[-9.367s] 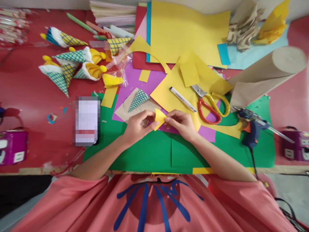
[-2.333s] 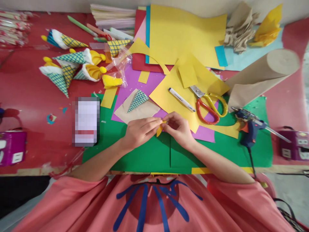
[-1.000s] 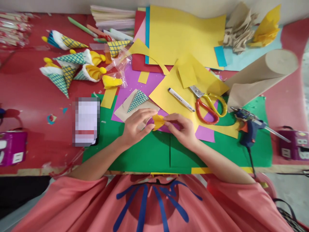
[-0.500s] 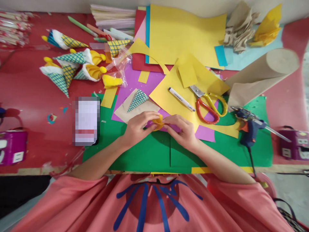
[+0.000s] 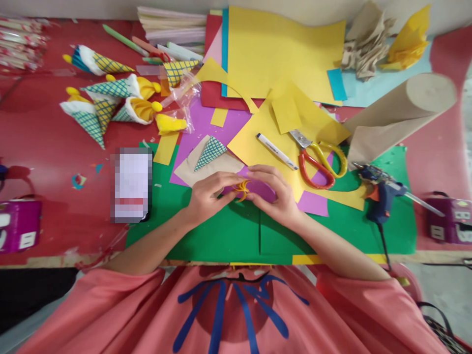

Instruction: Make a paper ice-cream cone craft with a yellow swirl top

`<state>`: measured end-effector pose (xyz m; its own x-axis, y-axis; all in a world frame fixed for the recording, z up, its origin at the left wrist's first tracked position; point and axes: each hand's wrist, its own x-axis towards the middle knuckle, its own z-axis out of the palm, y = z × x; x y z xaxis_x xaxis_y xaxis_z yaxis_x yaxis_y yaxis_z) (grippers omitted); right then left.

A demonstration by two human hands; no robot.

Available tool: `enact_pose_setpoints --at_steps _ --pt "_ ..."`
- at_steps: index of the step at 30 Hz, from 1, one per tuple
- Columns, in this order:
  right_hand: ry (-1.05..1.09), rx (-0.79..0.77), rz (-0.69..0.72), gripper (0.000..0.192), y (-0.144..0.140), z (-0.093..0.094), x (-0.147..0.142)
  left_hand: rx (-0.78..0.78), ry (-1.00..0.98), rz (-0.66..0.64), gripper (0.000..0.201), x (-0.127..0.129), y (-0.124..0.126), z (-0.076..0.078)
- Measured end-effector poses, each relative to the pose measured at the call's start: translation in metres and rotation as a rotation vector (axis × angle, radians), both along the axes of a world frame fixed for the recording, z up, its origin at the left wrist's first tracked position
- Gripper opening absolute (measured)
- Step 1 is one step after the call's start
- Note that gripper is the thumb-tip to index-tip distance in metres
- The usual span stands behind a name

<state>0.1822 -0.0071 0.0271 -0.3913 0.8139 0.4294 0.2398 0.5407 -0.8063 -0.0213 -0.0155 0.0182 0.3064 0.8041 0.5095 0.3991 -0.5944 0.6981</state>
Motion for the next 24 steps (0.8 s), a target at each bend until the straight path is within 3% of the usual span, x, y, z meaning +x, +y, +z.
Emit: enact_pose_setpoints --at_steps 4,17,24 --pt "0.050 -0.008 0.066 0.023 0.0008 -0.0016 -0.0005 0.000 -0.011 -0.008 0.020 -0.0003 0.0014 -0.0010" --pt "0.078 -0.049 0.057 0.012 -0.0010 -0.0046 -0.0043 0.082 0.050 -0.031 0.015 0.0021 0.0012 0.0019" --pt "0.102 -0.121 0.028 0.013 -0.0008 -0.0060 -0.0047 0.003 0.041 -0.051 0.040 0.0022 0.0000 0.0016"
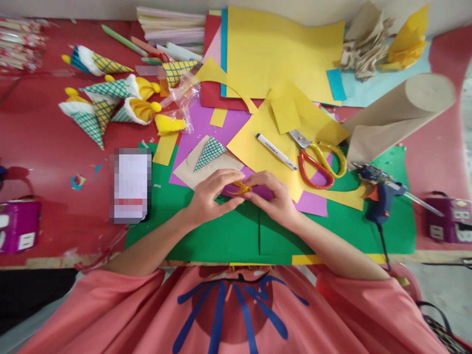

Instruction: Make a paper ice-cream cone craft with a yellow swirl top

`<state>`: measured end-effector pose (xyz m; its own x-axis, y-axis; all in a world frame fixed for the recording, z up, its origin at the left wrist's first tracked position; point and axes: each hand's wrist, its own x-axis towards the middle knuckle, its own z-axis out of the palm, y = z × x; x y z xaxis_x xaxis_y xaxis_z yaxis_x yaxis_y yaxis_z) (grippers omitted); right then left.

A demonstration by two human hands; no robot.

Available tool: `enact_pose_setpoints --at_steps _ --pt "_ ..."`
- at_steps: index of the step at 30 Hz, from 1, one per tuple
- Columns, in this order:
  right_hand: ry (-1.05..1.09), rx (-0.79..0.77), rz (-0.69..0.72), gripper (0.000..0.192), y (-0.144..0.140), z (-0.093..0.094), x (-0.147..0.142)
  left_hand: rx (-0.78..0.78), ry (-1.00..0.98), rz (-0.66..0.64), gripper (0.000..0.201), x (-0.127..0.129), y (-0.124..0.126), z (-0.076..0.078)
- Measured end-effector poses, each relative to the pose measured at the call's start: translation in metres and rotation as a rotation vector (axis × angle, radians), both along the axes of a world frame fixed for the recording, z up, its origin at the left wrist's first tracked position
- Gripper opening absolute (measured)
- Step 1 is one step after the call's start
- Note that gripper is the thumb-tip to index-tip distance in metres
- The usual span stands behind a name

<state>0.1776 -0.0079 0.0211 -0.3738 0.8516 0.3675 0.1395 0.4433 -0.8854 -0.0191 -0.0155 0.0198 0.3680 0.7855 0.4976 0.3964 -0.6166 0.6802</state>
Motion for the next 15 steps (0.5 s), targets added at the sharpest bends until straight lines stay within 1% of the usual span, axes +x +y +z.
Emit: enact_pose_setpoints --at_steps 3,8,11,13,15 --pt "0.016 -0.065 0.001 0.014 0.0003 -0.0003 0.0014 -0.016 -0.017 -0.028 0.040 -0.0005 0.0009 -0.0011" --pt "0.114 -0.224 0.074 0.017 0.0025 0.0016 0.0055 -0.071 -0.080 0.006 0.032 -0.0013 0.0030 -0.0025" --pt "0.210 -0.325 0.109 0.018 0.0042 0.0023 0.0066 -0.134 -0.134 0.011 0.035 -0.0009 0.0026 -0.0011" --pt "0.269 -0.387 0.131 0.017 0.0054 0.0017 0.0067 -0.177 -0.175 -0.004 0.035 -0.0005 0.0024 0.0004" --pt "0.312 -0.437 0.161 0.015 0.0068 0.0006 0.0073 -0.181 -0.211 -0.043 0.030 -0.0006 0.0029 0.0015"
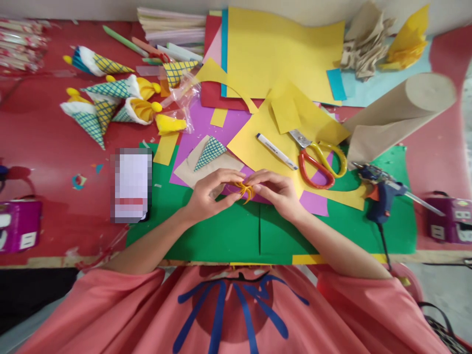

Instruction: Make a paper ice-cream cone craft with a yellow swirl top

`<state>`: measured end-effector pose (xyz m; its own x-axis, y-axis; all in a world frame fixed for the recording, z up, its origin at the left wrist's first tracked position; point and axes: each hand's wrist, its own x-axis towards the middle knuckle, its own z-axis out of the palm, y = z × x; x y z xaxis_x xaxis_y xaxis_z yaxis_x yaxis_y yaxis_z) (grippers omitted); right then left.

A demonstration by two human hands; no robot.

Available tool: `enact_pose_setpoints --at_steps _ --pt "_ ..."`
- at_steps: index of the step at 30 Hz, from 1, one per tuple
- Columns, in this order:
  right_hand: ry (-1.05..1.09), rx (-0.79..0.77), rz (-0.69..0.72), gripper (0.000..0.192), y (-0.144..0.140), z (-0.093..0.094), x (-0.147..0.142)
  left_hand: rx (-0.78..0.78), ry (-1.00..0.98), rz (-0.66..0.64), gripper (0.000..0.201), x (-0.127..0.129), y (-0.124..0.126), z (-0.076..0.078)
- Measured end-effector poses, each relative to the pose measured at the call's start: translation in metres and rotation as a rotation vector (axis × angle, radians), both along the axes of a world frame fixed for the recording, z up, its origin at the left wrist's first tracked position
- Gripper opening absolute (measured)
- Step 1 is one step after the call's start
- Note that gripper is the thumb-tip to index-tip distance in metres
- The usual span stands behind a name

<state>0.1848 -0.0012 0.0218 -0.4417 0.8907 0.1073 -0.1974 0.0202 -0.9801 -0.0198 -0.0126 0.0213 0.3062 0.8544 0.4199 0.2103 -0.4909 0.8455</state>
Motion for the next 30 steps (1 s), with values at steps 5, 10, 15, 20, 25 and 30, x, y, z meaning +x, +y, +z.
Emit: enact_pose_setpoints --at_steps 5,10,15,20,25,30 --pt "0.057 -0.066 0.072 0.013 0.004 -0.002 0.003 0.012 -0.075 -0.114 0.030 -0.003 0.002 -0.001" --pt "-0.005 -0.016 0.022 0.008 0.005 -0.001 0.004 -0.036 -0.113 -0.186 0.032 -0.005 0.002 -0.002" --pt "-0.150 0.215 -0.119 0.007 0.003 0.001 0.001 -0.023 -0.051 -0.171 0.029 -0.004 0.001 0.000" --pt "-0.300 0.457 -0.238 0.002 -0.002 0.002 0.000 0.010 0.020 -0.105 0.025 -0.003 0.000 -0.001" --pt "-0.354 0.672 -0.271 0.017 -0.005 0.004 0.002 0.101 0.119 -0.001 0.025 0.000 0.001 0.001" --pt "-0.391 0.706 -0.241 0.016 -0.006 0.003 0.001 0.152 0.172 0.013 0.029 0.001 0.001 0.000"
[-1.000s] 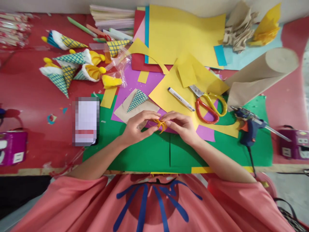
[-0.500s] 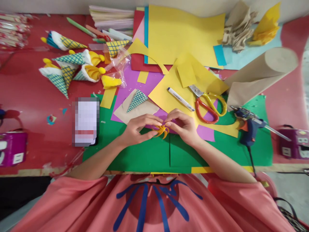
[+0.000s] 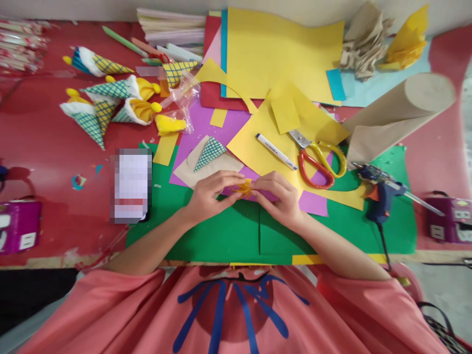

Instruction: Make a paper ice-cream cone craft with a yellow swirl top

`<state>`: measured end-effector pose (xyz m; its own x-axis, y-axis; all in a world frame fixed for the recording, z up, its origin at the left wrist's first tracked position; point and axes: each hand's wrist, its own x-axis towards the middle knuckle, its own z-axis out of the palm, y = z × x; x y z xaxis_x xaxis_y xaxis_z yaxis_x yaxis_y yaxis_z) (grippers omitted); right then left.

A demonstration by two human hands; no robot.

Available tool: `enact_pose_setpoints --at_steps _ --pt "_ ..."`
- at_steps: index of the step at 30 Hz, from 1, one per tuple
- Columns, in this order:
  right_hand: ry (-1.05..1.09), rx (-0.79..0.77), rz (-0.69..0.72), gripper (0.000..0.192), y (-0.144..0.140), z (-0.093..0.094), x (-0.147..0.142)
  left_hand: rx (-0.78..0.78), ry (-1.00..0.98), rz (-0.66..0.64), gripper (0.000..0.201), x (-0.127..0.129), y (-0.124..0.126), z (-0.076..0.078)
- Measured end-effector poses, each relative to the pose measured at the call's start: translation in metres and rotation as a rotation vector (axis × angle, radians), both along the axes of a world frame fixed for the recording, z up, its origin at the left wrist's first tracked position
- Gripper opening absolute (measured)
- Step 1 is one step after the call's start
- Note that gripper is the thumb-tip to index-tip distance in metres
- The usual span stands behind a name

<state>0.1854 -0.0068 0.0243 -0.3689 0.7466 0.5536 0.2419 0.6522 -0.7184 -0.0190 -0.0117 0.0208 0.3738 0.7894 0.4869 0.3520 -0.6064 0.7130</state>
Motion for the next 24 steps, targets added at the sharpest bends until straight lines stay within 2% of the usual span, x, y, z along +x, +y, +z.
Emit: enact_pose_setpoints --at_steps 10,15,17,20,22,24 --pt "0.032 -0.100 -0.013 0.010 0.001 -0.002 0.002 -0.038 0.022 0.118 0.038 -0.007 0.000 0.000" --pt "0.127 -0.269 -0.109 0.005 0.005 -0.002 0.002 0.033 -0.037 0.331 0.036 -0.014 0.008 -0.004" --pt "0.178 -0.331 -0.159 0.004 0.007 -0.003 0.003 0.050 0.067 0.436 0.043 -0.019 0.015 -0.009" --pt "0.239 -0.384 -0.210 0.002 0.008 -0.003 0.005 0.001 0.286 0.528 0.067 -0.028 0.026 -0.017" --pt "0.250 -0.399 -0.230 0.004 0.009 -0.002 0.006 -0.042 0.380 0.532 0.063 -0.031 0.030 -0.022" --pt "0.237 -0.391 -0.251 0.006 0.009 -0.002 0.007 -0.086 0.414 0.514 0.051 -0.033 0.031 -0.024"
